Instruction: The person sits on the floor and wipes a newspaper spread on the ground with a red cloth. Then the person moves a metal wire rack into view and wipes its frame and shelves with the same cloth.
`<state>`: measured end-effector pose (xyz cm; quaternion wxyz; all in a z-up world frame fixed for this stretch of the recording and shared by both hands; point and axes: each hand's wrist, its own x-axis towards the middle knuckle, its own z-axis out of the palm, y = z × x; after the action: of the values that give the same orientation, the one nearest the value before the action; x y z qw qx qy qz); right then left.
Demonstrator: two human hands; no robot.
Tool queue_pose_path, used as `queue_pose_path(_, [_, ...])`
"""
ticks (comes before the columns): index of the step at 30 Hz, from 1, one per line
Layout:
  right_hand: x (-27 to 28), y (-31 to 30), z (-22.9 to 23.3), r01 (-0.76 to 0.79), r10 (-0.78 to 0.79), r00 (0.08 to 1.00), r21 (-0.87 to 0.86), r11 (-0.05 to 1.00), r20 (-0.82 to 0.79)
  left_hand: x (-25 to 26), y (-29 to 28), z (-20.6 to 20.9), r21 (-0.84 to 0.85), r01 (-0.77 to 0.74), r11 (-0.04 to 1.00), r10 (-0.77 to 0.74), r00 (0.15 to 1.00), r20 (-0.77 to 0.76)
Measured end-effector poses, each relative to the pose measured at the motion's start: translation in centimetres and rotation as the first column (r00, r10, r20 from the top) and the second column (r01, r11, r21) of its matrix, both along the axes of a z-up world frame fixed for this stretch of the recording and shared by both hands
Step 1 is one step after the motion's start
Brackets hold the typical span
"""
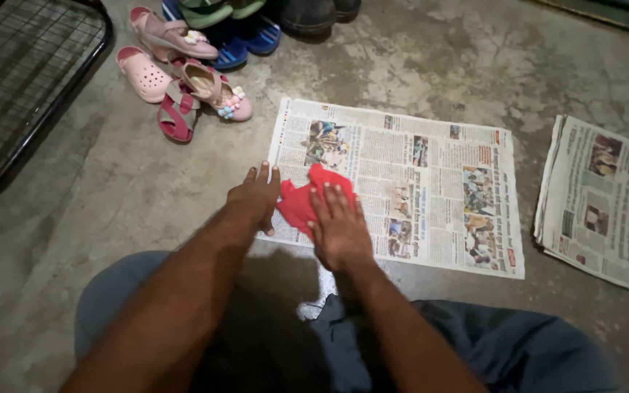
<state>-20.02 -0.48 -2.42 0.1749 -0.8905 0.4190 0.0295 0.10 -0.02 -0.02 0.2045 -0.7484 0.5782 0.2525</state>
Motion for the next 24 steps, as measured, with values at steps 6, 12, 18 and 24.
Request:
queue_pose_path(6, [-7.8, -3.4, -2.0, 0.241, -0.239, 0.967, 0.008, 0.971, -0.085, 0.4, 0.1, 0.2, 0.035, 0.032, 0.999, -0.033, 0.998, 0.045])
queue_pose_path(12, [-20.3, -9.8, -8.0, 0.368, -0.365, 0.930, -0.135, 0.920, 0.048, -0.1, 0.0, 1.6, 0.054, 0.045, 0.997, -0.049, 0.997, 0.064])
queue_pose_path(18, [-21.1, -9.6, -6.4, 0.548, -0.503, 0.744, 0.029, 0.836, 0.440, -1.9, -0.1, 2.6, -0.003, 0.112, 0.994, -0.112, 0.990, 0.087])
queue_pose_path(24, [-10.1, -2.4, -2.1, 0.187, -0.152, 0.873, -0.031, 0.982, 0.463, -7.3, -2.4, 0.2, -0.277, 0.258, 0.925, -0.319, 0.926, -0.200])
